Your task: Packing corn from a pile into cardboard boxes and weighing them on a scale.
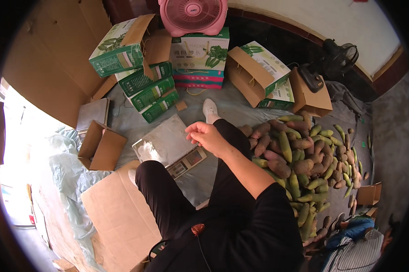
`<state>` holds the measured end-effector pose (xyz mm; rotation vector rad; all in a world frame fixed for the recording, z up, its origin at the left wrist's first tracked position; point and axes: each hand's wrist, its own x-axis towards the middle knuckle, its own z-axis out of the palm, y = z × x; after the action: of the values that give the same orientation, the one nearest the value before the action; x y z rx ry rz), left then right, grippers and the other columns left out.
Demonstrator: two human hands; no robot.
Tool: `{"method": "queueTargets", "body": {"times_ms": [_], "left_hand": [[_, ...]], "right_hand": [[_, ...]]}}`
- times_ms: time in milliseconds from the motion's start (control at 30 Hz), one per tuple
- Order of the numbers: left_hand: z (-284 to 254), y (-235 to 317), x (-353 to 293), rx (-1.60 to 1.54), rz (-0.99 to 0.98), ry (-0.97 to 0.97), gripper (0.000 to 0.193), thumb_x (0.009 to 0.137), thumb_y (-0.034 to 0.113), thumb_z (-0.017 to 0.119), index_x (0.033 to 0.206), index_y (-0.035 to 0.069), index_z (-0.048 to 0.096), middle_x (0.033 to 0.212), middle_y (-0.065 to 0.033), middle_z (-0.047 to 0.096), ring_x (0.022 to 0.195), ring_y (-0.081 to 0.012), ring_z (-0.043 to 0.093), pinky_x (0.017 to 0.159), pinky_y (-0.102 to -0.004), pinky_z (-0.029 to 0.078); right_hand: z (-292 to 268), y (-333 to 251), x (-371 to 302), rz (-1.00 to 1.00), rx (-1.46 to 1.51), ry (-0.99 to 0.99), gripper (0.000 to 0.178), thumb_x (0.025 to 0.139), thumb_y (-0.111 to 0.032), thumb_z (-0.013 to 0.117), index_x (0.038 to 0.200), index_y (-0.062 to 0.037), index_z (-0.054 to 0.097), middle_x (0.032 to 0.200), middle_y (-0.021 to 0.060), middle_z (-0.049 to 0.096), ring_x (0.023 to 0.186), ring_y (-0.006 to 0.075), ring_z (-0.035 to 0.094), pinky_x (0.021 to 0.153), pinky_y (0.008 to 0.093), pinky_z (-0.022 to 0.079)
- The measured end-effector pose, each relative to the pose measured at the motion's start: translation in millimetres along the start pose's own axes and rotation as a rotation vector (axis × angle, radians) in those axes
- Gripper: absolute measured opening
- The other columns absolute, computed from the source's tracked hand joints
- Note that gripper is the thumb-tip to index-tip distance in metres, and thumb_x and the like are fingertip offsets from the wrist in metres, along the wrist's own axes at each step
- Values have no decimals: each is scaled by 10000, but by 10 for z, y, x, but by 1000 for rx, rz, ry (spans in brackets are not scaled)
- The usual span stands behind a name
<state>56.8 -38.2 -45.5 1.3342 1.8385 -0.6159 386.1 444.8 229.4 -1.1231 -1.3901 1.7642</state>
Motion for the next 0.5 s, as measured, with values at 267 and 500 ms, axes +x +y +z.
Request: {"method": "queueTargets", "body": {"times_ms": [267, 500], "left_hand": [[-263, -75, -28, -614, -160, 148, 335, 877, 316, 597, 1130, 97, 580, 1025, -32, 552, 984, -249, 491, 825, -555, 377], [-682, -18, 23, -1107, -241, 259, 308, 876, 314, 615, 1077, 82, 587, 901, -13, 560, 853, -201, 522, 771, -462, 434]], "right_hand": [[-687, -21, 119, -40, -11, 175, 183, 895, -104, 521, 1049, -60, 611, 906, 14, 643, 729, 64, 549, 619, 210, 427], [-1397, 251, 307, 42, -13, 386, 177, 894, -92, 530, 1050, -65, 610, 904, 20, 647, 739, 78, 567, 610, 219, 429]]}}
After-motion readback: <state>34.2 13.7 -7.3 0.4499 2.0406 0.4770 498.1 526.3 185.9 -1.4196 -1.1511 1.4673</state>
